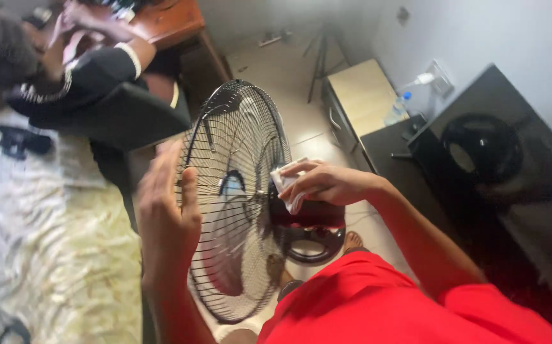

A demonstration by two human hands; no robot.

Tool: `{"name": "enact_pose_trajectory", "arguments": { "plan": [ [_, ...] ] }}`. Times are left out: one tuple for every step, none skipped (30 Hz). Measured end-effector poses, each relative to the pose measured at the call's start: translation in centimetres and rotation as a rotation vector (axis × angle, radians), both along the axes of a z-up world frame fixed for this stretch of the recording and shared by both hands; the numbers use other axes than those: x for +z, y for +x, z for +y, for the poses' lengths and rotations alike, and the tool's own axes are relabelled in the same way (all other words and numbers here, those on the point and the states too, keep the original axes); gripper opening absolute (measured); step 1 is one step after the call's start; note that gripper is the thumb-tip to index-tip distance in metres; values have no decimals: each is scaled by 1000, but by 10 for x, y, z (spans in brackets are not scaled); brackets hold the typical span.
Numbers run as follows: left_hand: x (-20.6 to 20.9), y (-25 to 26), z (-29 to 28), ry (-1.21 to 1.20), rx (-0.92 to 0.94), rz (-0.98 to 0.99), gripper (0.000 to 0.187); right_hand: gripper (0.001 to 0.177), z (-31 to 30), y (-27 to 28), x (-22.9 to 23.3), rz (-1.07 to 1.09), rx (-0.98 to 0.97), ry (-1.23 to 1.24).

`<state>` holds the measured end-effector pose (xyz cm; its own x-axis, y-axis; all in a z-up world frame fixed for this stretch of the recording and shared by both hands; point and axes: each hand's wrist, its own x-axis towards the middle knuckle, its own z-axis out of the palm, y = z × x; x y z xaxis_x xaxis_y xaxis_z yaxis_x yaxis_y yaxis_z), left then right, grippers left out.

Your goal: Cleaning the motor housing and outer casing of a standing electric fan using a cloth.

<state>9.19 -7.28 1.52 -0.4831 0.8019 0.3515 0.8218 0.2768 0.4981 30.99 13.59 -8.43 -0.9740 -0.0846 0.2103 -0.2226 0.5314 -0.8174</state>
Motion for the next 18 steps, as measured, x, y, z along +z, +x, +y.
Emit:
{"name": "enact_pose_trajectory", "arguments": {
  "plan": [
    [4,22,0,0,36,-4,40,20,11,5,-7,-4,36,0],
    [9,44,0,-61,231,322,41,22,23,10,-14,-34,39,-69],
    [13,65,-3,-135,414,648,42,25,28,14,-22,-68,38,-138],
    [-6,83,-1,-149,444,644,42,25,31,18,-25,-74,69,-139],
    [-24,100,1,-36,391,556,42,29,32,21,-29,-112,60,-226],
    [-41,116,3,77,339,469,41,32,33,24,-33,-153,50,-312],
    [-61,129,11,66,359,470,41,32,32,27,-35,-157,72,-316],
    [-81,141,18,170,131,230,47,39,31,31,-37,-155,35,-262],
    [-103,155,26,276,-101,-15,57,47,30,38,-39,-154,-8,-207],
    [-118,157,34,270,-84,-19,57,47,27,45,-41,-161,8,-212],
    [-133,157,41,313,-97,-109,64,47,22,52,-43,-99,-38,-164],
    [-148,156,47,356,-110,-199,71,46,16,59,-44,-37,-84,-117],
    [-157,154,52,356,-118,-195,71,46,10,65,-51,-32,-91,-117],
    [-166,153,56,406,-90,-191,68,47,4,70,-58,33,-200,7],
    [-175,153,58,444,-66,-199,67,48,-7,79,-66,86,-316,122],
    [-176,153,58,434,-79,-207,67,48,-19,84,-70,79,-332,114],
    [-177,150,64,500,-76,-193,66,45,-25,86,-72,152,-428,182],
    [-177,147,69,565,-72,-180,66,43,-32,87,-75,226,-523,251]
  ]
}}
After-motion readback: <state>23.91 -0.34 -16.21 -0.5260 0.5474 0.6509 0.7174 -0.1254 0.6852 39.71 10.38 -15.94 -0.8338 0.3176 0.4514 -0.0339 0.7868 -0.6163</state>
